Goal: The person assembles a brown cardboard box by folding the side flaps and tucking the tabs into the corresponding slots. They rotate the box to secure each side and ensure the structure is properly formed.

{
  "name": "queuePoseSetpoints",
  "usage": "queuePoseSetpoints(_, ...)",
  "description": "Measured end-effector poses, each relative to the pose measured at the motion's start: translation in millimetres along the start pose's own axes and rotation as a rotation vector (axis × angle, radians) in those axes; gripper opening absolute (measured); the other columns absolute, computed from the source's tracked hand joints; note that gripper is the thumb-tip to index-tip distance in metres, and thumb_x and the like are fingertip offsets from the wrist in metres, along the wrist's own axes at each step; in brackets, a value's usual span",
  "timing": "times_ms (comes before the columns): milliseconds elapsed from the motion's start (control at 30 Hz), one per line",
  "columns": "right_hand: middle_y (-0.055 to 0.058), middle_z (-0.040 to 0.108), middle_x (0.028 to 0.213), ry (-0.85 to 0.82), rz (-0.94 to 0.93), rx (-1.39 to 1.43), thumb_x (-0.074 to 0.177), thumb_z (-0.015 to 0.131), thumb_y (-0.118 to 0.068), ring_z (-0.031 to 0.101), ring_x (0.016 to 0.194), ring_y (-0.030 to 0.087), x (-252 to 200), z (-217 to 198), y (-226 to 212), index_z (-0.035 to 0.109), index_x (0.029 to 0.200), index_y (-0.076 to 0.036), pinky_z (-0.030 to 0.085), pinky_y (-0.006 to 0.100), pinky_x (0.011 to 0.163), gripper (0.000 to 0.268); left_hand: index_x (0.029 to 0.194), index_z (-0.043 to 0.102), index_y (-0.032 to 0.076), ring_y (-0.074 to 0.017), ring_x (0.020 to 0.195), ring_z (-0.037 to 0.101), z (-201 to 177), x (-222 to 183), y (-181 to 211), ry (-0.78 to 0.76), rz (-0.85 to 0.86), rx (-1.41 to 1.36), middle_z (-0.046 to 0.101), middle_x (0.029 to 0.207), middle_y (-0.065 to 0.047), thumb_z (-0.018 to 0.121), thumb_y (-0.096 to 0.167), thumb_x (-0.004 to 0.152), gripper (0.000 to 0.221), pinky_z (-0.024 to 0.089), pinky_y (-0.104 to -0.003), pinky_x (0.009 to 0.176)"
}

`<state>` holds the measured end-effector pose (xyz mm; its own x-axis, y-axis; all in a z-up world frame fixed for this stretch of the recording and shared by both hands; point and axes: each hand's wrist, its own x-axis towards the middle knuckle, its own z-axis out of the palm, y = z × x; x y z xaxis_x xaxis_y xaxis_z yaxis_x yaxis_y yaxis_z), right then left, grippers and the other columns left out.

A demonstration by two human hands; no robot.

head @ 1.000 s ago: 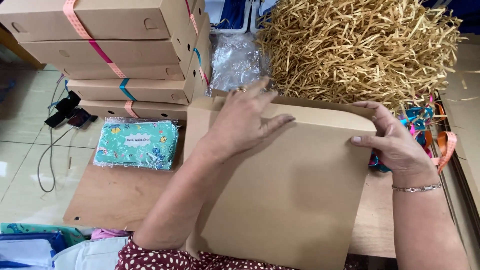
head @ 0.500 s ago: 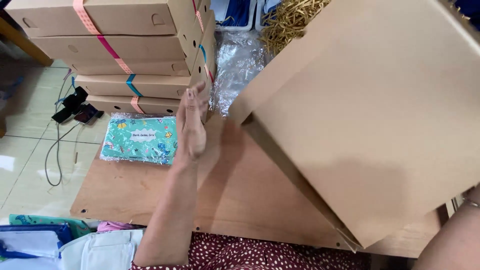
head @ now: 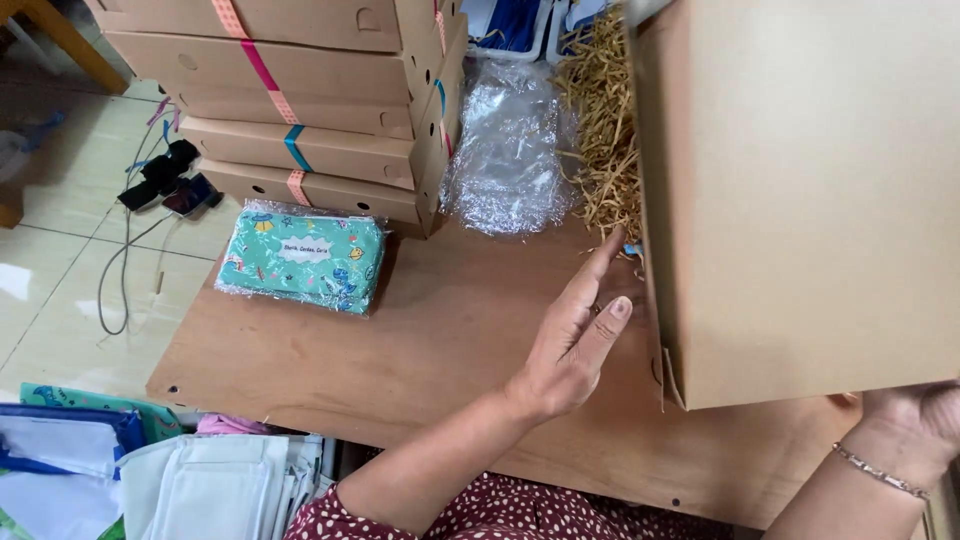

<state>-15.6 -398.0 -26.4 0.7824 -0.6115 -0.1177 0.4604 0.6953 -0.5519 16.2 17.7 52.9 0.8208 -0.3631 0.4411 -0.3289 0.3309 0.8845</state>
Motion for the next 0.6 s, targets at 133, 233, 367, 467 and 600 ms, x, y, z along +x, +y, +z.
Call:
queuePoseSetpoints(133,0.010,0.073,0.157,-0.014,-0.037,0.029,0.066,0.097,-0.020,0.066,0.154,0.032,-38.3,22.1,36.7,0.076,0.142,-0.012,0.052,0.057,0.130,0.079,0.149,0.043,-0.001,-0.0308,0.150,0.044,3.3,-1.8,-1.5,0.061,0.075,-0.076,0.035,0.165,-0.022,0.062,0.019,0.101,0.055,0.048,-0.042,0.123)
queuePoseSetpoints(233,0.004,0.074,0.149,-0.051,-0.001,-0.033,0.067,0.097,-0.025,0.066,0.148,0.025,-56.3,43.2,54.4,0.073,0.139,-0.017,0.054,0.050,0.126,0.076,0.150,0.044,0.000,-0.0338,0.157,0.038,-2.6,0.1,-3.0,0.058,0.195,0.082,0.035,0.165,-0.022,0.058,0.021,0.106,0.051,0.035,-0.044,0.133)
queuePoseSetpoints(367,-0.006,0.063,0.160,-0.193,-0.267,-0.302,0.091,0.084,-0.026,0.058,0.156,0.021,-54.3,28.9,81.3,0.061,0.129,-0.035,0.056,0.054,0.133,0.045,0.153,0.044,0.013,-0.0354,0.162,0.034,9.9,-1.8,-20.1,0.212,0.327,0.127,0.027,0.171,-0.024,0.061,0.022,0.108,0.049,0.035,-0.045,0.136)
queuePoseSetpoints(467,0.023,0.075,0.167,-0.036,-0.197,0.116,0.075,0.098,0.014,0.071,0.156,0.047,-66.7,46.8,91.5,0.058,0.156,-0.027,0.063,0.076,0.115,0.100,0.153,0.046,0.015,-0.0307,0.151,0.041,17.7,0.7,-14.4,0.427,0.296,0.275,0.037,0.157,-0.019,0.054,0.033,0.112,0.045,0.037,-0.043,0.131)
queuePoseSetpoints(600,0.006,0.069,0.154,-0.087,0.045,-0.038,0.067,0.100,-0.021,0.062,0.148,0.028,-67.3,48.7,94.3,0.066,0.147,-0.016,0.049,0.052,0.125,0.087,0.145,0.039,0.002,-0.0344,0.157,0.033,20.8,2.2,-3.0,0.355,0.225,-0.046,0.033,0.163,-0.023,0.036,0.030,0.112,0.043,0.044,-0.044,0.122)
